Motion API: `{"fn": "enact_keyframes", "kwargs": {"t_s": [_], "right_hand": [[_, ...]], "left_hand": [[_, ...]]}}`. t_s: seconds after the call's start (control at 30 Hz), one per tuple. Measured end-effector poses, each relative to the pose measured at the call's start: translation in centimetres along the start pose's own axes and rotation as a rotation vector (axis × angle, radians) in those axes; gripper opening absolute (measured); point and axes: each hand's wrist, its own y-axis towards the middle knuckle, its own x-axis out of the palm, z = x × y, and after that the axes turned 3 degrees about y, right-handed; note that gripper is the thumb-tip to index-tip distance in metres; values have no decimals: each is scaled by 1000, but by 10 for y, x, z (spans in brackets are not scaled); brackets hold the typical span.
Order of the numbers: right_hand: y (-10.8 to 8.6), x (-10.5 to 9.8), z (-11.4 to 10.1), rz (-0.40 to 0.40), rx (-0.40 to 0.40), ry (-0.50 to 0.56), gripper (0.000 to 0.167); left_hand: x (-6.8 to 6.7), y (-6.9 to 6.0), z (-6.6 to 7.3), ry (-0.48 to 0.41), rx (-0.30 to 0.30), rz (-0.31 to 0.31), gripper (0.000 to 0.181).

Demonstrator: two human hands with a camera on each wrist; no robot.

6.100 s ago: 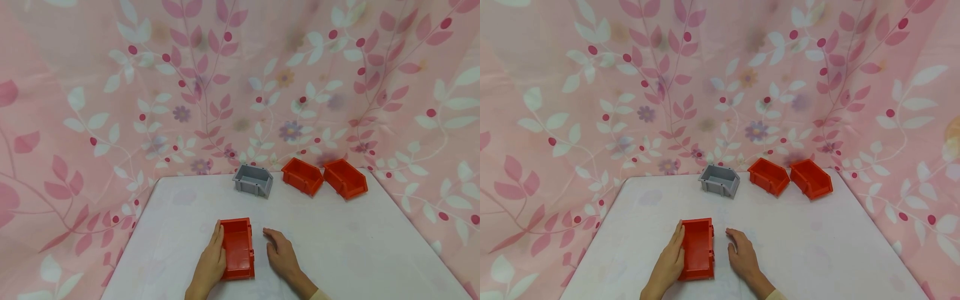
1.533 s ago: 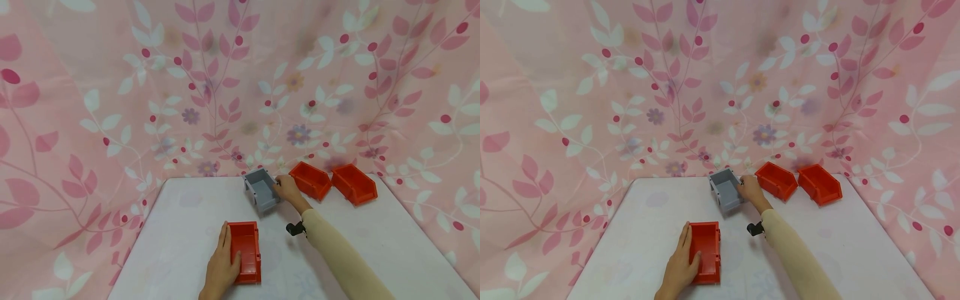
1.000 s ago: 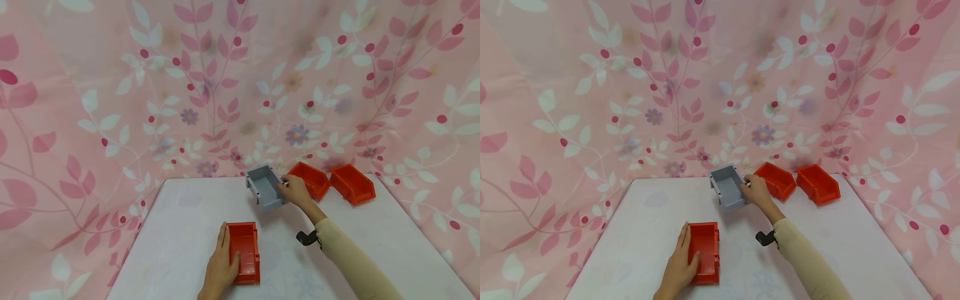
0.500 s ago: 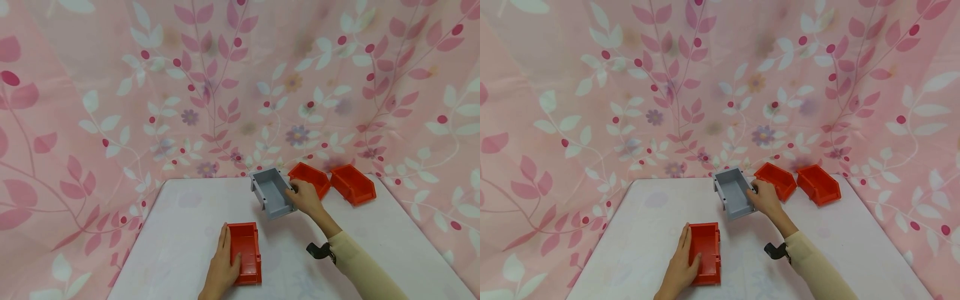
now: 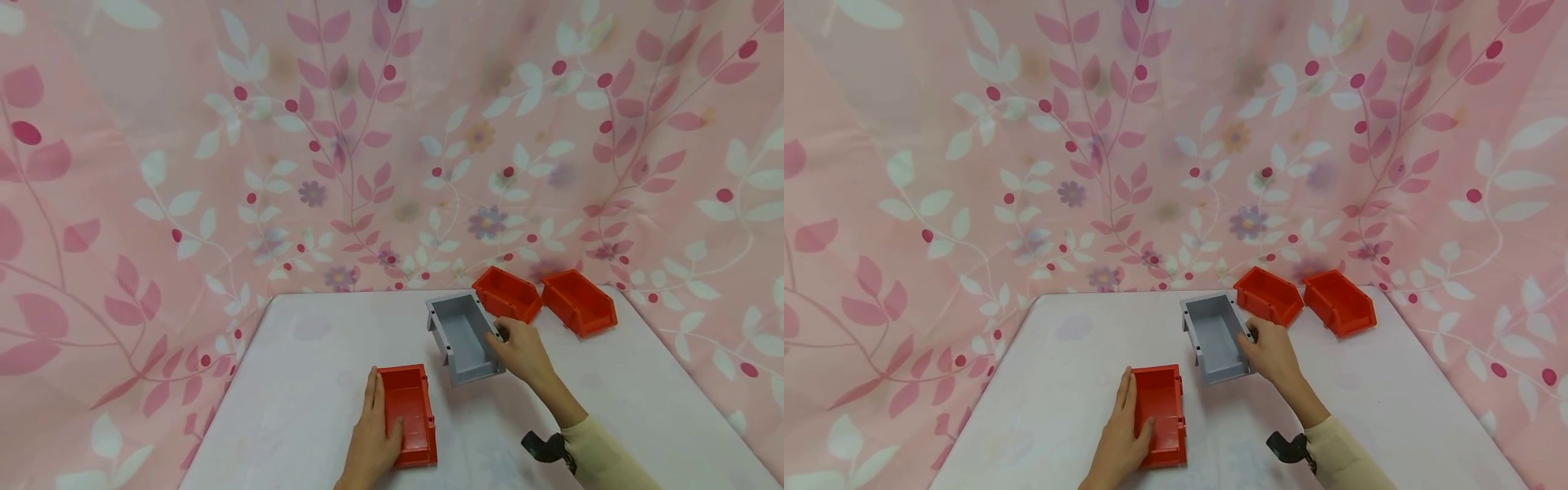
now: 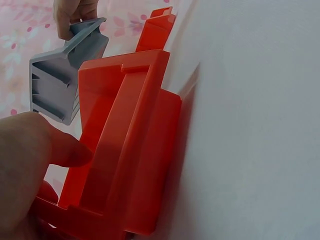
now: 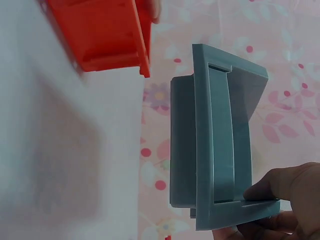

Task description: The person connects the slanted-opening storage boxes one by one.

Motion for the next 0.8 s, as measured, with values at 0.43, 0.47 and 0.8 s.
{"fn": "enact_keyframes", "kwargs": {"t_s": [0.43,0.47,0.8], "right_hand": [[-37,-1,-3,-27,122,-18,11],[-41,-1,-3,-31,133,-17,10],[-62,1,-5,-77,207,-31,8]], "left_hand": [[5,9,4,13,35,11,93],[6,9,4,14,31,8,94],[9,10,4,-4,62,34,94]]}}
